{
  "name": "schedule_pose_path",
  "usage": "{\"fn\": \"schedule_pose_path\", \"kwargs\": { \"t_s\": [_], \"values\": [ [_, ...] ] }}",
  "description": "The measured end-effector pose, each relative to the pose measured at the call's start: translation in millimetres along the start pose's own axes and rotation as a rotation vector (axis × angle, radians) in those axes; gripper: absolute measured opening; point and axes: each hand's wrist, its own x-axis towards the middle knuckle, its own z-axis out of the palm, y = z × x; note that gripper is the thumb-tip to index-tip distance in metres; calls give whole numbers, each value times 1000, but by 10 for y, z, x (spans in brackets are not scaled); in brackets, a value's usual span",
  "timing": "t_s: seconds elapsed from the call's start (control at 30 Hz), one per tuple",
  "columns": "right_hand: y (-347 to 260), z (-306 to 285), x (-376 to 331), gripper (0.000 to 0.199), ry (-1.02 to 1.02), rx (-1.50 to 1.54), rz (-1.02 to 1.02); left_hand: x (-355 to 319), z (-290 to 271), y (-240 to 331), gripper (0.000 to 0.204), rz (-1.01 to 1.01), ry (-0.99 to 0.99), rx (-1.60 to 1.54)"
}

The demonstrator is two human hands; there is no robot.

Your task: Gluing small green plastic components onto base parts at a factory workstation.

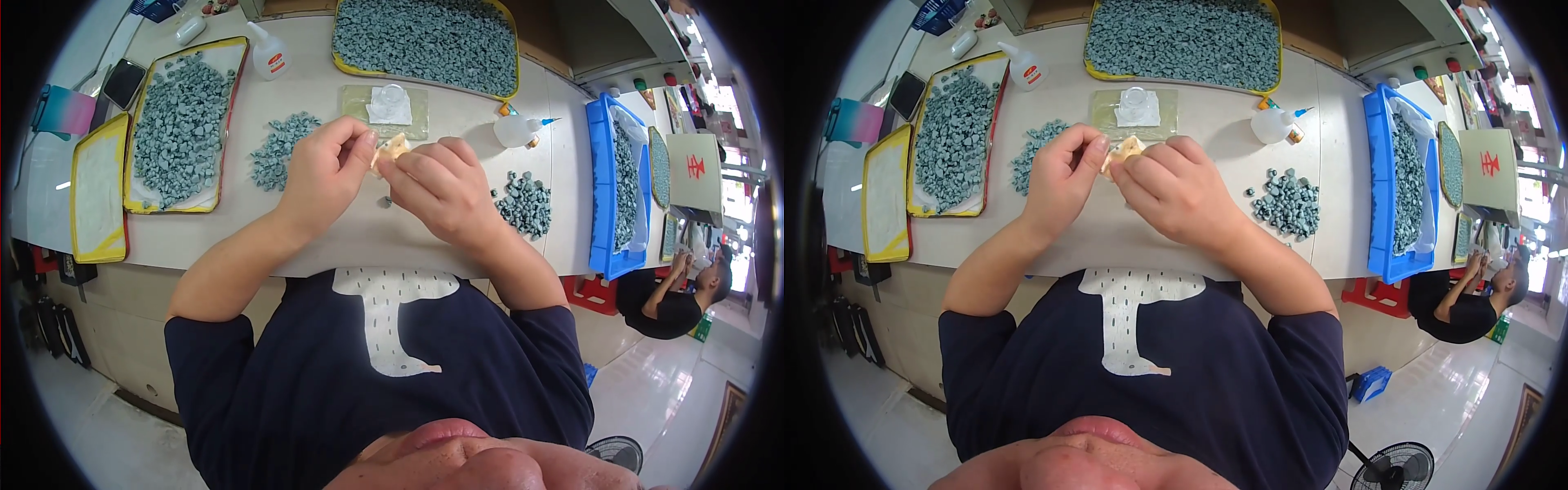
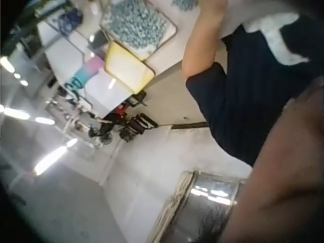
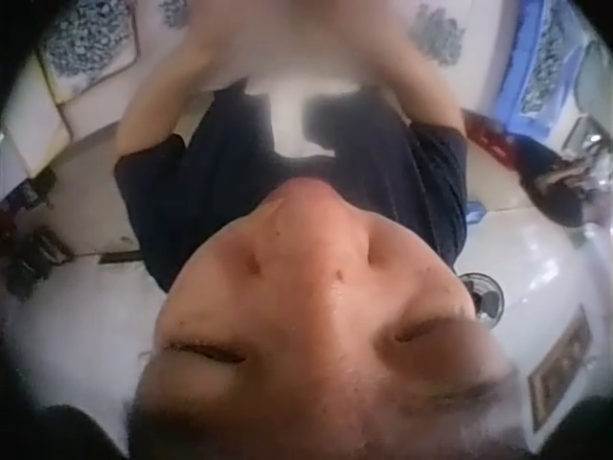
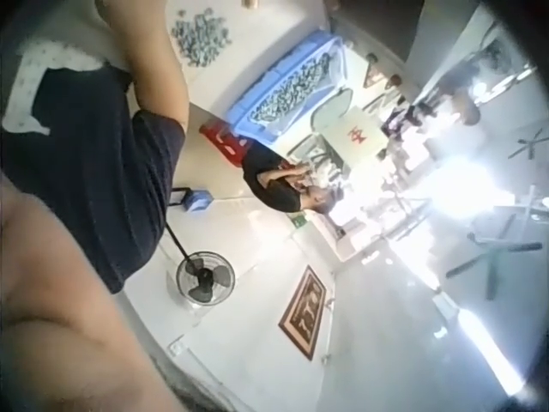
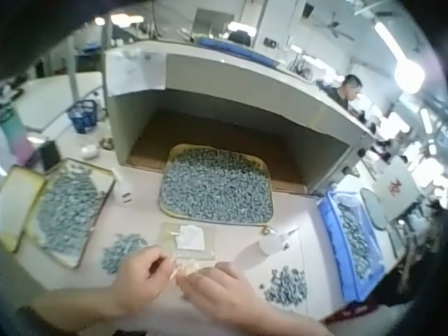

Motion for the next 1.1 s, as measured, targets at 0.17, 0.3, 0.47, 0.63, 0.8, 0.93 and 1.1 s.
{"fn": "schedule_pose_path", "kwargs": {
  "t_s": [0.17, 0.3, 0.47, 0.63, 0.8, 0.93, 1.1],
  "values": [
    [112, -60, 13, 23, 155, 24, 314, -4, -48, 63, 14, 3, 12, 55],
    [303, -80, -83, 17, 86, -112, 629, -14, -27, 61, 14, 52, 6, 130],
    [518, -193, -252, 17, -106, -168, 799, -10, 79, -34, 16, 210, -158, 322],
    [598, -625, -379, 18, -323, -15, 841, -71, 199, -196, 18, 271, -345, 521],
    [503, -687, -568, 17, -711, -14, 893, 23, 66, -131, 14, 166, -303, 538],
    [372, -529, -587, 16, -815, -15, 984, 139, -177, -214, 10, 214, 42, 664],
    [293, -512, -490, 16, -728, 15, 843, 192, -460, -217, 9, 128, 102, 759]
  ]
}}
